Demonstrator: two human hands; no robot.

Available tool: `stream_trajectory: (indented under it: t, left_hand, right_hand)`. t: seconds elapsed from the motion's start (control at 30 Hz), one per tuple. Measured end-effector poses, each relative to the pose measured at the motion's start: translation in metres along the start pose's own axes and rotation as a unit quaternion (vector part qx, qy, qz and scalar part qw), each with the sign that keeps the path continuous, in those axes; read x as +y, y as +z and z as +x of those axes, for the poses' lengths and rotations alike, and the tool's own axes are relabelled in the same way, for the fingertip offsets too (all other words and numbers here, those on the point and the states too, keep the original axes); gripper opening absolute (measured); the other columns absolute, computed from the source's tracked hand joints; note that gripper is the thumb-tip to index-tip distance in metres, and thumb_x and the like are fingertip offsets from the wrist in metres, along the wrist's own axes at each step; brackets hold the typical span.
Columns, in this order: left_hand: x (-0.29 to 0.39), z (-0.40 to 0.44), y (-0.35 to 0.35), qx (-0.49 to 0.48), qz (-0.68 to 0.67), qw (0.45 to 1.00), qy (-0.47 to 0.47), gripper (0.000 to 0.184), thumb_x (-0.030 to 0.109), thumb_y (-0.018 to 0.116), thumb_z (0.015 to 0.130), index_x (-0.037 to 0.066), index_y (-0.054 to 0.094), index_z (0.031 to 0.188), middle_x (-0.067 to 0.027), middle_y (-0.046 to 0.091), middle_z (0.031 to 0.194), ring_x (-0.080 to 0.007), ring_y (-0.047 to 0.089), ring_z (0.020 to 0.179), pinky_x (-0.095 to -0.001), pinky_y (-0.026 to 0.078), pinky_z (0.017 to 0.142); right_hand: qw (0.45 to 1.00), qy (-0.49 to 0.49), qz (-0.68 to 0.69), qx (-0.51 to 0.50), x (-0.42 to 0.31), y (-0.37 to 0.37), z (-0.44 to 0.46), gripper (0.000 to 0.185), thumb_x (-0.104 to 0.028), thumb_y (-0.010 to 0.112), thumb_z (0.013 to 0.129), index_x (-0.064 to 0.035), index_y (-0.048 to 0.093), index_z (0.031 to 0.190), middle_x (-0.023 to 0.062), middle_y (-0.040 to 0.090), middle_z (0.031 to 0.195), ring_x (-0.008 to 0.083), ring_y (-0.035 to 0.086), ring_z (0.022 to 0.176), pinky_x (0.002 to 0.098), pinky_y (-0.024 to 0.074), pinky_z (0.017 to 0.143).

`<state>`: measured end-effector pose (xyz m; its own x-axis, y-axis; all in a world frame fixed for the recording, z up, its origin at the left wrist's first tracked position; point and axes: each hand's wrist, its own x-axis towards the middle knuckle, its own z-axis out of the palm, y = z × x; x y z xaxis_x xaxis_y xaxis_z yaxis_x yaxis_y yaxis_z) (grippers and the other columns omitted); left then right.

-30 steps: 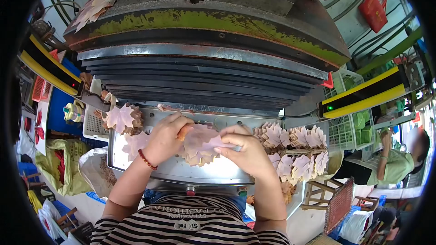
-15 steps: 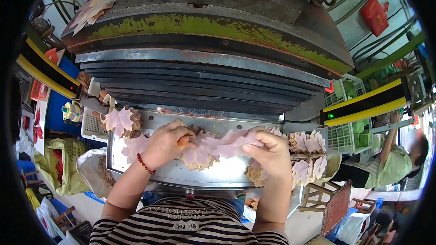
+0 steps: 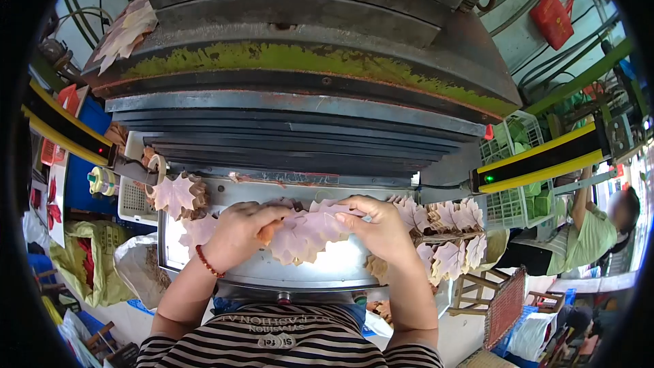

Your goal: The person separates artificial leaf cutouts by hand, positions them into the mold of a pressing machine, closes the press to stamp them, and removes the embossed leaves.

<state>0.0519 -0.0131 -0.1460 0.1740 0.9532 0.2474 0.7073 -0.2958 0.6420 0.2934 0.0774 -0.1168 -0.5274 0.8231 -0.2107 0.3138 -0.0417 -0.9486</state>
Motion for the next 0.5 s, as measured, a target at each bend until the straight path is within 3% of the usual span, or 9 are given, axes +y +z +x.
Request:
stream_trajectory:
  t: [0.1,0.2,0.23,0.37,0.47,0.5]
  left_hand:
    - [0.005,-0.002,-0.008,-0.013,0.083,0.995,0.046,0.043,0.009,0.062,0.075,0.018,0.063,0.116,-0.0052,0.068,0.093,-0.0202,0.067,0.082,-0.0327,0.053,0.067]
    - [0.008,0.001,-0.017,0.014,0.091,0.99,0.102,0.05,0.006,0.067,0.069,0.018,0.063,0.117,-0.0049,0.064,0.083,-0.0214,0.065,0.072,-0.0322,0.053,0.064]
    - [0.002,-0.001,-0.016,0.004,0.077,0.99,0.119,0.054,0.007,0.067,0.07,0.02,0.061,0.122,-0.0054,0.063,0.091,-0.0225,0.065,0.075,-0.0326,0.055,0.065]
    - [0.001,0.003,-0.025,-0.051,0.057,0.989,0.127,0.048,0.008,0.059,0.077,0.019,0.057,0.124,-0.0051,0.059,0.101,-0.0241,0.065,0.08,-0.032,0.056,0.065]
    - [-0.004,0.014,-0.031,-0.064,0.005,0.989,0.133,0.042,0.008,0.059,0.077,0.015,0.058,0.119,-0.0045,0.056,0.098,-0.0245,0.065,0.079,-0.0319,0.055,0.064]
    - [-0.007,0.021,-0.033,-0.051,-0.003,0.986,0.159,0.039,0.008,0.06,0.076,0.012,0.058,0.115,-0.0047,0.053,0.094,-0.0249,0.064,0.075,-0.0328,0.054,0.061]
  right_hand:
    - [0.999,-0.015,-0.046,-0.003,-0.018,-0.007,-0.002,0.018,-0.003,0.069,0.085,0.002,0.068,0.102,0.0049,0.069,0.094,0.0096,0.063,0.085,0.0239,0.0506,0.076]
    - [0.994,-0.084,-0.071,-0.011,-0.03,-0.017,0.004,0.02,-0.005,0.065,0.087,-0.0019,0.067,0.107,0.0072,0.069,0.098,0.0133,0.063,0.089,0.0263,0.0502,0.079]
    - [0.992,-0.087,-0.089,-0.015,-0.039,-0.021,0.007,0.02,-0.005,0.065,0.087,-0.0028,0.068,0.107,0.0068,0.068,0.097,0.0146,0.063,0.089,0.0268,0.0502,0.078]
    - [0.967,-0.154,-0.196,0.044,-0.082,-0.029,0.026,0.021,-0.004,0.065,0.084,-0.0031,0.067,0.105,0.0092,0.068,0.096,0.0188,0.063,0.088,0.0292,0.0499,0.079]
    - [0.911,-0.265,-0.301,0.097,-0.11,-0.033,0.062,0.019,-0.002,0.061,0.085,-0.0029,0.067,0.103,0.0091,0.068,0.096,0.0195,0.063,0.088,0.0308,0.0493,0.08]
    - [0.921,-0.271,-0.262,0.098,-0.116,-0.035,0.082,0.018,-0.005,0.06,0.086,-0.0029,0.066,0.103,0.0094,0.068,0.096,0.0202,0.063,0.089,0.0313,0.0486,0.081]
